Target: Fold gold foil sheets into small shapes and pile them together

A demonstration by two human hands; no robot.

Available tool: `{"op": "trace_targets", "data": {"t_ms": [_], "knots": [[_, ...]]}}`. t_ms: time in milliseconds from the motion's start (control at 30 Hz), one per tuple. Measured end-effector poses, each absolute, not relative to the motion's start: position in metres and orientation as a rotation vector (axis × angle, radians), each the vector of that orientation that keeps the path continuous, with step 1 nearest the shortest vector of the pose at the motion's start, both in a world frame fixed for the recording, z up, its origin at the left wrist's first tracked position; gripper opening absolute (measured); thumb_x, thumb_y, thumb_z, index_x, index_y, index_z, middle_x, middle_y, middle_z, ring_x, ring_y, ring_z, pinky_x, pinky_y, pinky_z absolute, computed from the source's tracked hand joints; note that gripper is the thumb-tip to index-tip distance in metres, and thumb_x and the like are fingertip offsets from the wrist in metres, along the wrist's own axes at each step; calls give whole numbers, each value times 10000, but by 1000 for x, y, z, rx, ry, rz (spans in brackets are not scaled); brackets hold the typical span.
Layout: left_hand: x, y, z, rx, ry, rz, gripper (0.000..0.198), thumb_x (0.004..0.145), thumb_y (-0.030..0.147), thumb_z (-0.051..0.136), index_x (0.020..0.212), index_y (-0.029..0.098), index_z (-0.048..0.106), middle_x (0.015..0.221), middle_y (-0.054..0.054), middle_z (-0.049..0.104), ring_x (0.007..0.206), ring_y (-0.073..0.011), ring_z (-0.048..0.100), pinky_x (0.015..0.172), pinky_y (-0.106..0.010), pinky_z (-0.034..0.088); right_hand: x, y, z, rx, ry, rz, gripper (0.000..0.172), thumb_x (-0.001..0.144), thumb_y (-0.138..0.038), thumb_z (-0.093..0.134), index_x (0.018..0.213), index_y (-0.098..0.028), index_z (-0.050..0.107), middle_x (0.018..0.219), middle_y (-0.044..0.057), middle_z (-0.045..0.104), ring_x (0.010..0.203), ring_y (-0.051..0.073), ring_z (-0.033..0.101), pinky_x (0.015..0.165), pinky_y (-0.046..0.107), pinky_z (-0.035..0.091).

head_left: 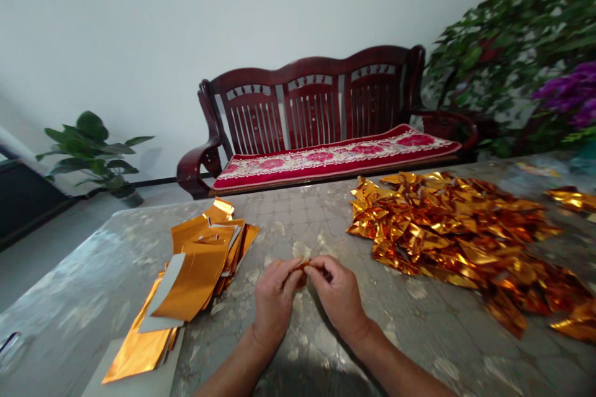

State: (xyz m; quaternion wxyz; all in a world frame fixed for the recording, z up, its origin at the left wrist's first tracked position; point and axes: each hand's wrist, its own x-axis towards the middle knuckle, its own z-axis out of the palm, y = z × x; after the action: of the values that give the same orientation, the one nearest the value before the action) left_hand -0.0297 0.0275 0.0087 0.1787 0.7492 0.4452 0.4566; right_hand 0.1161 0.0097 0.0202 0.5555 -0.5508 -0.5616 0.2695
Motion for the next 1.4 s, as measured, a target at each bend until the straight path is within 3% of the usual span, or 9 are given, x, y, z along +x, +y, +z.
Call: {"op": "trace_targets", "data": {"t_ms": [67,200,433,1200,1300,1400], "knots": [[-30,27,9,2243,1245,1308,270,964,236,532,1201,253,660,917,-21,697,809,-138,636,749,-256,479,116,9,21,-1309,-1314,667,151,859,-300,610,773,-200,685,719,-3,680,667,146,629,652,235,466],[-30,26,17,2509,1326,1326,250,952,238,564,1169,274,682,970,-25,728,850,-159,642,771,-287,441,116,9,21,-1312,-1314,689,173,869,-316,600,782,-198,691,705,-4,682,648,146,623,636,233,460],[-28,25,26,2604,1343,1364,180,951,247,568,1036,239,727,873,-21,734,771,-153,624,764,-314,408,117,9,19,-1261,-1369,639,181,890,-288,569,787,-203,692,748,7,670,714,151,623,687,236,457],[-26,23,26,2673,1318,1251,151,960,205,528,932,211,676,782,-16,682,743,-164,607,755,-313,412,120,9,13,-1344,-1355,702,151,863,-274,582,769,-204,676,716,5,673,676,159,620,663,252,471],[-26,23,26,2670,1336,1219,173,970,220,511,918,213,675,781,-15,679,749,-163,608,761,-313,408,121,10,13,-1371,-1365,610,102,853,-264,599,908,-207,664,792,7,667,685,156,609,670,260,475],[-26,23,27,2645,1347,1181,194,978,232,496,915,214,679,788,-17,679,756,-162,607,762,-312,406,124,9,19,-1341,-1494,453,135,872,-234,584,985,-227,658,945,32,653,813,169,610,757,283,476]]}}
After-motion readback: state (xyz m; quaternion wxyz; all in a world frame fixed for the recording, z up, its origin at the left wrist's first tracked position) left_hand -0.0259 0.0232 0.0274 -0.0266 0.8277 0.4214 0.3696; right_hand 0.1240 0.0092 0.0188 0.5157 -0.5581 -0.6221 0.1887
